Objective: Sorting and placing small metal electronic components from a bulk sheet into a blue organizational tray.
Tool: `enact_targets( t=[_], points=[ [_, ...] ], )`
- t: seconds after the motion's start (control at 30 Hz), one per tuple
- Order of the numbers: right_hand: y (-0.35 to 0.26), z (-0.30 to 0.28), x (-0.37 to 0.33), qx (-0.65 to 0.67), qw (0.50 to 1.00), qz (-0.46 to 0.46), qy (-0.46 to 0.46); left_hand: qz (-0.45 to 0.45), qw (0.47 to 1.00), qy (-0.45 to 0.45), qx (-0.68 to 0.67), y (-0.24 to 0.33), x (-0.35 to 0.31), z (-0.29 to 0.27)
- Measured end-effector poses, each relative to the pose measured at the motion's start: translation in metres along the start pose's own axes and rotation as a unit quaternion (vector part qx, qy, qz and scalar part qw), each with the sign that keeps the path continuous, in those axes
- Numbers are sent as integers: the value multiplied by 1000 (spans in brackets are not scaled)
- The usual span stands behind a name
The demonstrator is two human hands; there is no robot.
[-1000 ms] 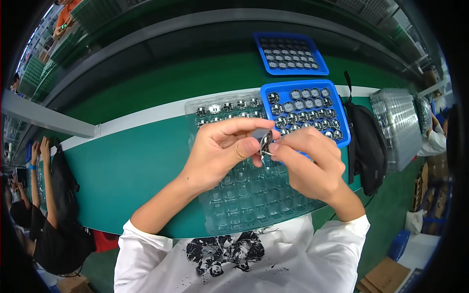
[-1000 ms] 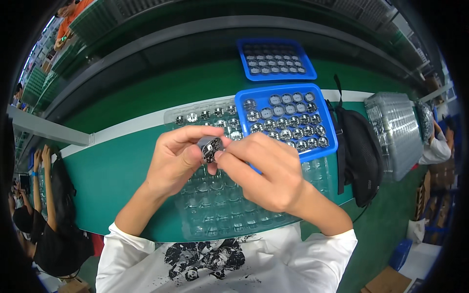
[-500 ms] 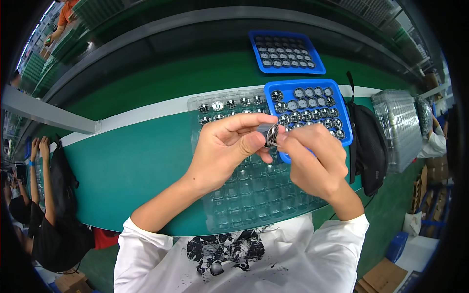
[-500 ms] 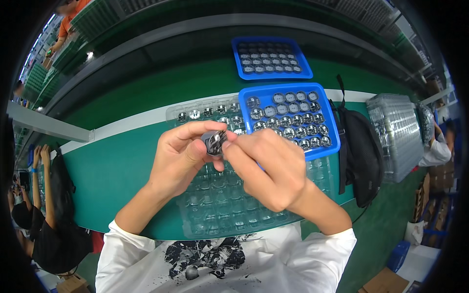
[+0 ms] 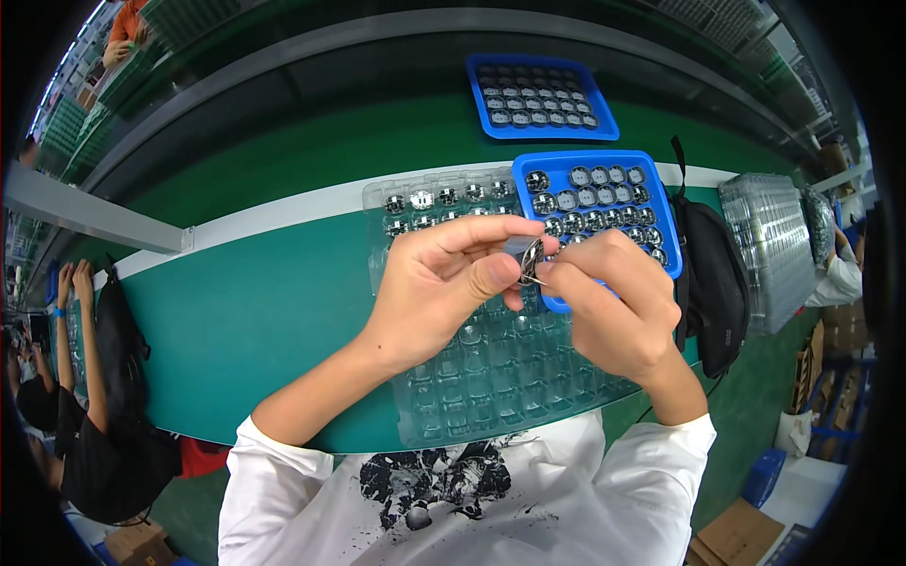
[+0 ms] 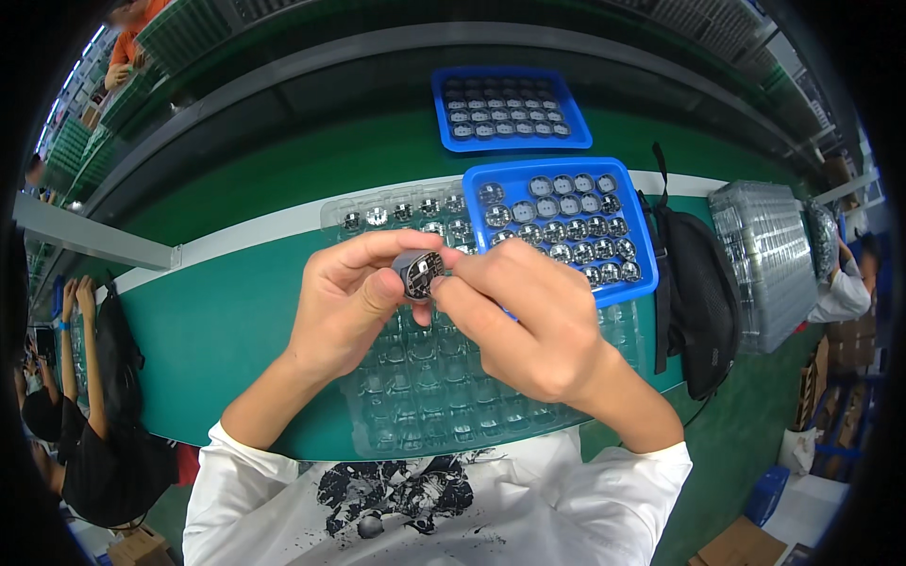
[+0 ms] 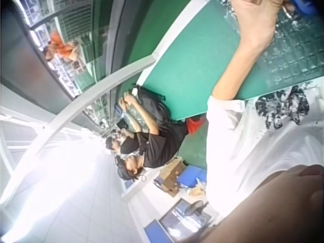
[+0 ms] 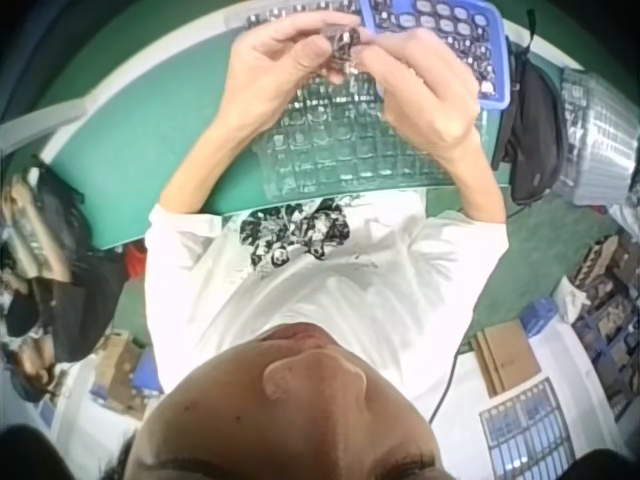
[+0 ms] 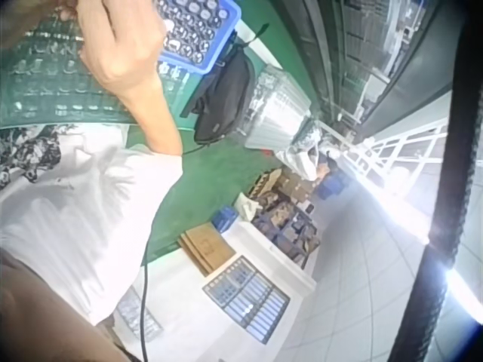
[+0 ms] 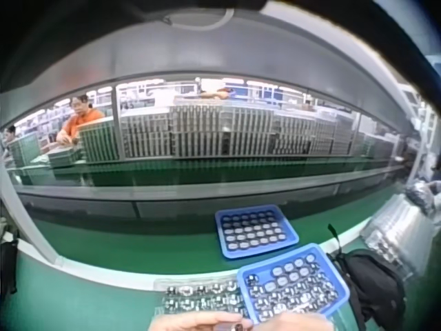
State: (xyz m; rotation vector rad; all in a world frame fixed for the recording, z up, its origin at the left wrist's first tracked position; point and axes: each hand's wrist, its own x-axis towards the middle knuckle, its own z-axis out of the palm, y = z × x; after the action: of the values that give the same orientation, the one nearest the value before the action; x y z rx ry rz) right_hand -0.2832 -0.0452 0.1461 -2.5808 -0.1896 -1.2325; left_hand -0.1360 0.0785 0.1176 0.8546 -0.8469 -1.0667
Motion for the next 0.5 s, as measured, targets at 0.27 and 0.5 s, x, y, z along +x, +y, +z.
enact_targets(
  t=[0.27,0.5],
  points=[
    [4,1,-2,-14,1000,-23,-11,17,999,-4,42,-1,2,-1],
    [16,4,-4,-54,996,-72,-1,1,1000,28,-11,-9,4,7]
  ],
)
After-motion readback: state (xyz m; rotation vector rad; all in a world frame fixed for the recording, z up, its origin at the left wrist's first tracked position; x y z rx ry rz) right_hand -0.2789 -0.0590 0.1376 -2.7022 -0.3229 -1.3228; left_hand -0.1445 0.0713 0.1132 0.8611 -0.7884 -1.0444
